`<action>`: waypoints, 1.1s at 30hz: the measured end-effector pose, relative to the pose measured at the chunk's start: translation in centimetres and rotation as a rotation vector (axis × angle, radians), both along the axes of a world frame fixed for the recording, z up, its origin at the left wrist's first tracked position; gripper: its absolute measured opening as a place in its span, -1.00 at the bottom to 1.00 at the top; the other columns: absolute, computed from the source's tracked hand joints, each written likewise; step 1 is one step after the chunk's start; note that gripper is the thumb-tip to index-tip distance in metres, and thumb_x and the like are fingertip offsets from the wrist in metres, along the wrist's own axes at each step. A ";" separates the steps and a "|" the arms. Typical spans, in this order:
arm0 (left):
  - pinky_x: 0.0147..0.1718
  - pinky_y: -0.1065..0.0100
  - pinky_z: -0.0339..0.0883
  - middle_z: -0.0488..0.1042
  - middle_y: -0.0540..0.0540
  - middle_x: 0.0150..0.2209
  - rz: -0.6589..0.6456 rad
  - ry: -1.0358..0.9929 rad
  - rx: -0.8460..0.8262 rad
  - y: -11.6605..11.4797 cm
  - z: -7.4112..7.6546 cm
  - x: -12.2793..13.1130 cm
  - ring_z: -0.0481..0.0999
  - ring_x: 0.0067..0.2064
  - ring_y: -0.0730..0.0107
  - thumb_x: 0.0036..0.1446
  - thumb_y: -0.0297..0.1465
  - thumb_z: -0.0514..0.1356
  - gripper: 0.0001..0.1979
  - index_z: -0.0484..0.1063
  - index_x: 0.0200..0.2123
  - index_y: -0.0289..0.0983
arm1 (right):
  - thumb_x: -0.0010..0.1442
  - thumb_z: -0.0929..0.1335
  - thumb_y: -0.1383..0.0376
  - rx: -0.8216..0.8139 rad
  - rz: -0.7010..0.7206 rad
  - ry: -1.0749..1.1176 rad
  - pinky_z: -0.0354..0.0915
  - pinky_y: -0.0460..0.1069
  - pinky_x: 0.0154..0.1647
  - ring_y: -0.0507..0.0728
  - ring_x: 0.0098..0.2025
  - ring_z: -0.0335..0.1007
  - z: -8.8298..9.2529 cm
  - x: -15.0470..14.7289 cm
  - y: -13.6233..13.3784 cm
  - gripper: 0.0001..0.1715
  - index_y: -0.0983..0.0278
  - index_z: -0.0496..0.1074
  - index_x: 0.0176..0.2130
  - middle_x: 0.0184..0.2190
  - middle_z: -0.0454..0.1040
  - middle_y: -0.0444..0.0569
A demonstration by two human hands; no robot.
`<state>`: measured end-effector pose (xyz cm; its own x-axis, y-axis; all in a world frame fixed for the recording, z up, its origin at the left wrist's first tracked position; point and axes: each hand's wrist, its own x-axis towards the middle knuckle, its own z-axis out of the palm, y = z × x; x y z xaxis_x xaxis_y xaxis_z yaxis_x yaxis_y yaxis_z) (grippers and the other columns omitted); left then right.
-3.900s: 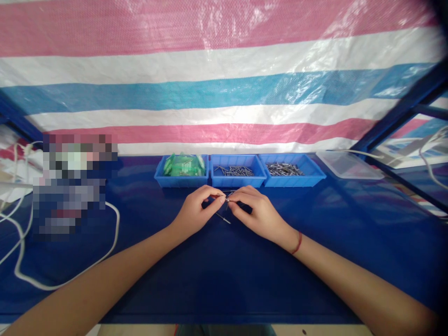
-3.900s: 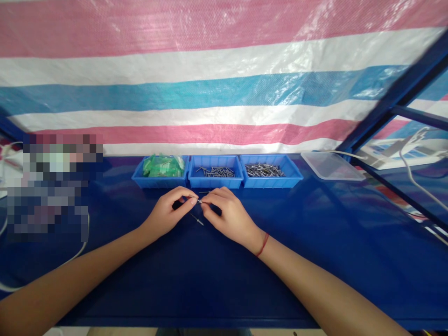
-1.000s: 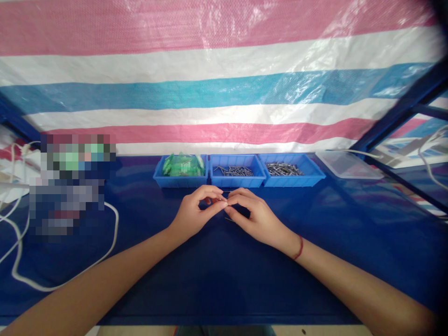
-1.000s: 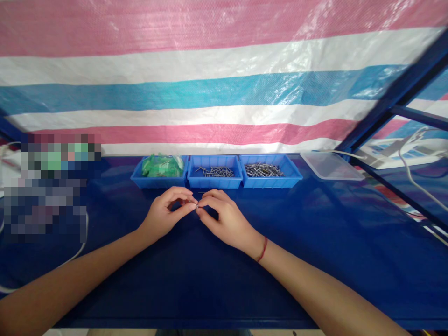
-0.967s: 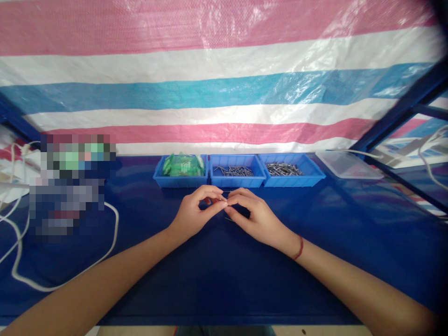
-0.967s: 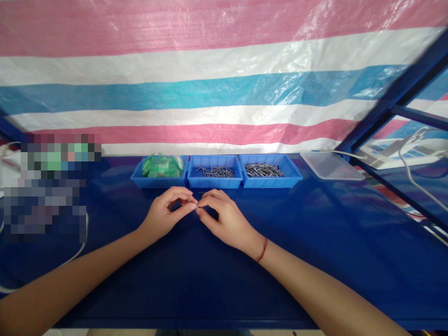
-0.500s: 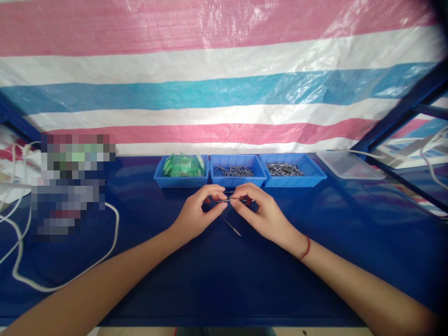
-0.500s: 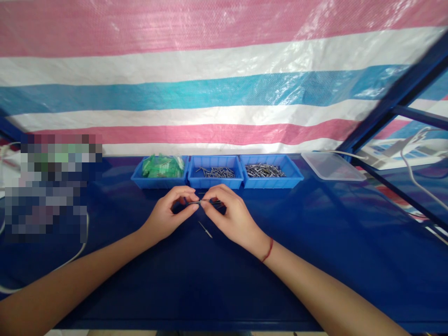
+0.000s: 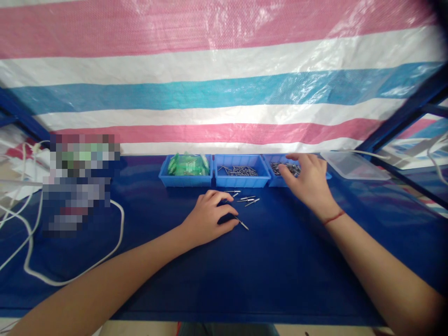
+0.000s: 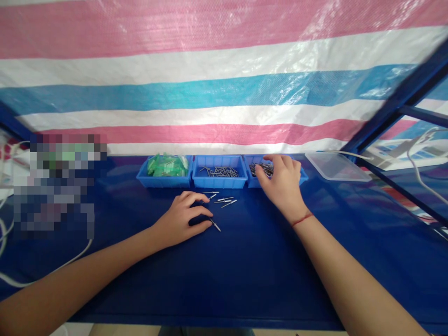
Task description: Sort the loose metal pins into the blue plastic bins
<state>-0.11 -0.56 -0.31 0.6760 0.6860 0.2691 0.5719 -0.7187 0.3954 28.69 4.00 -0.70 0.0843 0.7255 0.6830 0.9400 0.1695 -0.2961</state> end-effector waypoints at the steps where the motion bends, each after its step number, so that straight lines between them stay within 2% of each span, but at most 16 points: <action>1: -0.01 0.13 0.17 0.41 -0.09 0.02 -0.009 0.005 -0.001 0.0 0.0 0.0 0.29 0.07 0.15 0.18 -0.26 0.18 -0.84 0.53 -0.25 -0.14 | 0.15 0.32 0.16 0.003 0.033 -0.008 0.14 0.22 0.02 0.30 -0.05 0.32 0.2 -0.6 -0.3 -0.67 0.27 0.40 -0.12 -0.16 0.47 0.12; 5: -0.05 0.18 0.16 0.44 -0.07 -0.02 -0.032 0.022 0.009 0.0 0.2 0.0 0.32 0.05 0.20 0.23 -0.27 0.13 -0.83 0.50 -0.29 -0.17 | 0.18 0.31 0.20 0.022 0.209 -0.007 0.17 0.20 0.02 0.28 -0.04 0.32 1.2 -3.5 -2.3 -0.75 0.23 0.42 -0.14 -0.14 0.45 0.08; 7: -0.07 0.20 0.16 0.45 -0.07 -0.05 -0.038 0.032 0.013 0.0 0.2 0.1 0.33 0.02 0.22 0.24 -0.28 0.12 -0.83 0.48 -0.28 -0.18 | 0.20 0.30 0.23 0.013 0.340 0.011 0.20 0.19 0.01 0.26 -0.05 0.32 1.6 -5.0 -3.4 -0.79 0.22 0.43 -0.16 -0.16 0.45 0.06; 11: -0.10 0.24 0.16 0.45 -0.06 -0.11 -0.036 0.033 0.022 0.0 0.2 0.1 0.35 -0.03 0.26 0.26 -0.30 0.10 -0.84 0.45 -0.28 -0.21 | 0.23 0.30 0.28 -0.129 0.688 0.002 0.28 0.12 -0.07 0.18 -0.16 0.37 1.9 -7.3 -5.0 -0.89 0.21 0.44 -0.27 -0.26 0.49 0.00; 14: -0.15 0.26 0.18 0.47 -0.08 -0.16 0.015 -0.005 0.014 0.1 0.0 0.1 0.38 -0.10 0.29 0.30 -0.32 0.04 -0.82 0.39 -0.26 -0.25 | 0.23 0.31 0.28 -0.240 0.819 -0.019 0.29 0.09 -0.12 0.15 -0.21 0.38 1.7 -8.3 -5.6 -0.88 0.22 0.43 -0.34 -0.31 0.50 -0.02; 18: -0.18 0.29 0.21 0.48 -0.04 -0.25 0.061 -0.094 -0.049 0.3 -0.1 0.0 0.41 -0.19 0.34 0.31 -0.35 0.00 -0.82 0.36 -0.27 -0.25 | 0.25 0.30 0.29 -0.310 0.834 0.013 0.29 0.06 -0.15 0.13 -0.24 0.37 1.4 -8.8 -5.8 -0.87 0.25 0.42 -0.34 -0.33 0.49 -0.02; 22: -0.17 0.33 0.25 0.49 -0.05 -0.26 0.037 -0.186 -0.116 0.4 0.2 0.0 0.44 -0.19 0.35 0.30 -0.35 0.02 -0.83 0.38 -0.26 -0.25 | 0.24 0.29 0.35 -0.337 0.831 0.086 0.28 0.03 -0.15 0.10 -0.23 0.35 1.4 -8.9 -5.9 -0.91 0.27 0.41 -0.31 -0.32 0.48 -0.03; 28: -0.24 0.41 0.31 0.50 -0.03 -0.27 0.067 -0.359 -0.168 0.1 0.4 0.1 0.46 -0.27 0.43 0.20 -0.38 0.15 -0.91 0.43 -0.25 -0.25 | 0.23 0.30 0.38 -0.331 0.809 0.193 0.28 0.02 -0.12 0.09 -0.19 0.36 1.0 -8.9 -5.8 -0.91 0.26 0.40 -0.25 -0.28 0.47 -0.04; 33: -0.29 0.43 0.29 0.51 -0.02 -0.31 0.135 -0.440 -0.221 0.3 0.1 0.0 0.45 -0.31 0.45 0.16 -0.36 0.20 -0.86 0.44 -0.21 -0.26 | 0.23 0.30 0.37 -0.330 0.819 0.242 0.30 0.02 -0.14 0.09 -0.21 0.37 0.8 -9.1 -5.9 -0.91 0.24 0.42 -0.25 -0.28 0.48 -0.04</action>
<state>-0.09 -0.21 -0.19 0.4323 0.8323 0.3470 0.3992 -0.5217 0.7540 19.54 -1.92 0.14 -0.4289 0.7769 0.4609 0.4689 0.6275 -0.6215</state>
